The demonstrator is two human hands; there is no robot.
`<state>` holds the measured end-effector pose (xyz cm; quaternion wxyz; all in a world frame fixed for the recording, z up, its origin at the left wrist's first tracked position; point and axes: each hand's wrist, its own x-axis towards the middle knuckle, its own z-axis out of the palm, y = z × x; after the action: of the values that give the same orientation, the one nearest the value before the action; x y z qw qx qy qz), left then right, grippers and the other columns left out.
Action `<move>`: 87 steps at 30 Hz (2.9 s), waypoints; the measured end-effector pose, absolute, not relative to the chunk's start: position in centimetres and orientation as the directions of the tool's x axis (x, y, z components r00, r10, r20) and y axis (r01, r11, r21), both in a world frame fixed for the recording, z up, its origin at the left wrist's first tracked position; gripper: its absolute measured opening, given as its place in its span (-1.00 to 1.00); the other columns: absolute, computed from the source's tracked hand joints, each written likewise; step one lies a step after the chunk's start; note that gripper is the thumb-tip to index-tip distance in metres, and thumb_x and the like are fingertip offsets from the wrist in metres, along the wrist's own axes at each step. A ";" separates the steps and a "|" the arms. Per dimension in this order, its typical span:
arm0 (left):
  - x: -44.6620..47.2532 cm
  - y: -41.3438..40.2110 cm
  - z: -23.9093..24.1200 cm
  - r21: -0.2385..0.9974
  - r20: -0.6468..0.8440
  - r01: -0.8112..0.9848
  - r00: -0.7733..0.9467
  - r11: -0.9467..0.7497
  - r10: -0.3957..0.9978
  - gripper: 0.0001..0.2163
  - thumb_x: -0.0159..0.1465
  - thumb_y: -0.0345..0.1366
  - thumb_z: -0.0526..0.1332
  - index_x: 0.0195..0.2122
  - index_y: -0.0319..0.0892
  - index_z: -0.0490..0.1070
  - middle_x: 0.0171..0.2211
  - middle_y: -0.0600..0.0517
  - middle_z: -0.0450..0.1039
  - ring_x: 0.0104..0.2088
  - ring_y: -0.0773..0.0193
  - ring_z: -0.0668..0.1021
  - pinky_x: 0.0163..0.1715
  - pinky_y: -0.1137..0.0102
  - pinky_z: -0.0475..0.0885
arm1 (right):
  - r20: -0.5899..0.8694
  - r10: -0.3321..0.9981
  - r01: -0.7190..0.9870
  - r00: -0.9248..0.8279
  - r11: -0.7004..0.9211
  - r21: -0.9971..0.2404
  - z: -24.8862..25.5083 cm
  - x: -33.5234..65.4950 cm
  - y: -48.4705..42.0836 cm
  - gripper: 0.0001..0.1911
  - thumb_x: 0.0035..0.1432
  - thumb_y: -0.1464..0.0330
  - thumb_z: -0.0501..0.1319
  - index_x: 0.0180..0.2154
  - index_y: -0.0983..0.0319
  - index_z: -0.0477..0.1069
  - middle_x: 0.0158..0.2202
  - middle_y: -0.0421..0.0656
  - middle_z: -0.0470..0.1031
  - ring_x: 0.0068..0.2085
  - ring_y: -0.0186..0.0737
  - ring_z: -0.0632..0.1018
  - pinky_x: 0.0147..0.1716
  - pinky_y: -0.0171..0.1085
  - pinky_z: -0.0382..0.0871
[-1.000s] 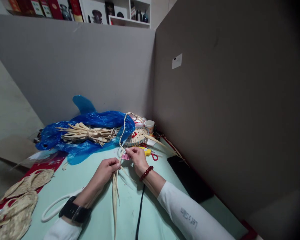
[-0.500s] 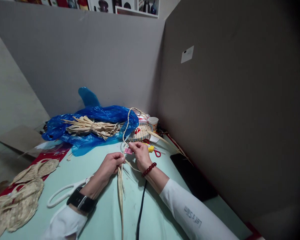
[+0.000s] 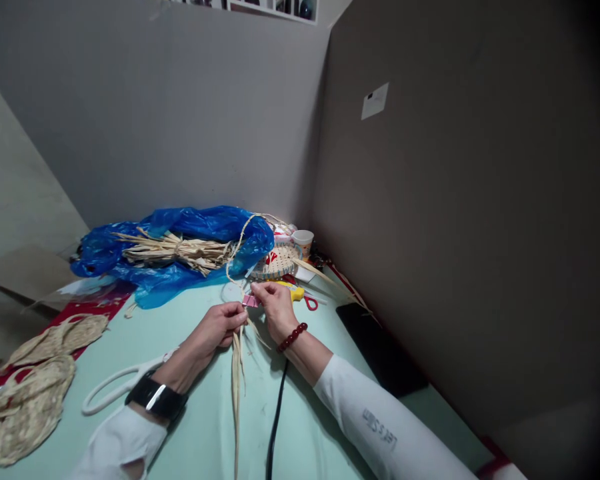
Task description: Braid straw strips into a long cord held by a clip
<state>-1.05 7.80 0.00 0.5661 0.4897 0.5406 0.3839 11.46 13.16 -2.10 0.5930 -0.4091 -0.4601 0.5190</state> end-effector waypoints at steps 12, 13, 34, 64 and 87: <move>-0.9 8.2 -0.4 0.909 -0.362 0.229 0.019 0.348 0.932 -0.79 0.33 -0.21 0.18 -0.11 -0.23 0.42 -0.26 0.03 0.50 -0.40 0.34 0.54 -0.43 0.38 0.51 | 0.161 0.985 -0.163 -0.057 0.150 -0.975 -2.2 11.3 12.8 -0.67 0.02 0.17 0.25 -0.54 0.32 0.47 -0.57 -0.19 0.44 -0.49 -0.33 0.39 -0.44 -0.34 0.24; -0.9 8.2 -0.4 0.904 -0.369 0.236 0.007 0.357 0.929 -0.77 0.33 -0.20 0.18 -0.09 -0.22 0.41 -0.22 0.01 0.50 -0.36 0.31 0.56 -0.38 0.34 0.52 | 0.165 0.983 -0.141 -0.075 0.154 -0.978 -2.1 11.3 12.8 -0.66 0.04 0.16 0.24 -0.54 0.32 0.47 -0.57 -0.18 0.44 -0.49 -0.33 0.40 -0.44 -0.34 0.24; -1.6 4.9 0.0 0.854 -0.401 0.351 -0.028 0.384 0.916 -0.81 0.34 -0.21 0.17 -0.29 -0.24 0.42 -0.47 0.15 0.41 -0.61 0.47 0.40 -0.63 0.51 0.35 | 0.225 0.944 0.282 -0.240 0.290 -0.915 0.2 13.5 9.9 -0.66 0.15 0.21 0.25 -0.12 0.31 0.41 -0.17 -0.04 0.54 -0.24 -0.18 0.58 -0.27 -0.27 0.39; -1.9 0.3 -0.2 0.913 -0.204 0.373 0.068 0.164 0.977 -0.72 -0.03 -0.05 0.20 -0.68 -0.14 0.31 -0.71 0.16 0.15 -0.58 0.30 0.17 -0.49 0.40 0.00 | 0.240 0.881 0.449 -0.407 0.422 -0.788 0.7 14.8 5.4 -0.79 0.19 0.47 0.07 -0.31 0.28 0.49 -0.46 -0.12 0.51 -0.40 -0.24 0.49 -0.36 -0.32 0.24; -1.7 -0.7 0.7 0.965 -0.206 0.236 0.403 0.116 0.892 -0.65 0.02 0.00 0.29 -0.61 -0.14 0.25 -0.60 0.16 0.08 -0.52 0.33 0.09 -0.49 0.40 -0.02 | -0.247 0.716 0.098 -0.653 -0.244 -0.965 0.7 15.5 6.5 -0.75 -0.03 0.23 0.29 -0.42 0.31 0.45 -0.60 -0.24 0.37 -0.65 -0.46 0.31 -0.67 -0.45 0.13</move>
<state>-1.69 -0.74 0.68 0.5820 0.6024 0.4682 0.2815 15.54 6.55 0.66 0.2193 -0.3540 -0.5746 0.7046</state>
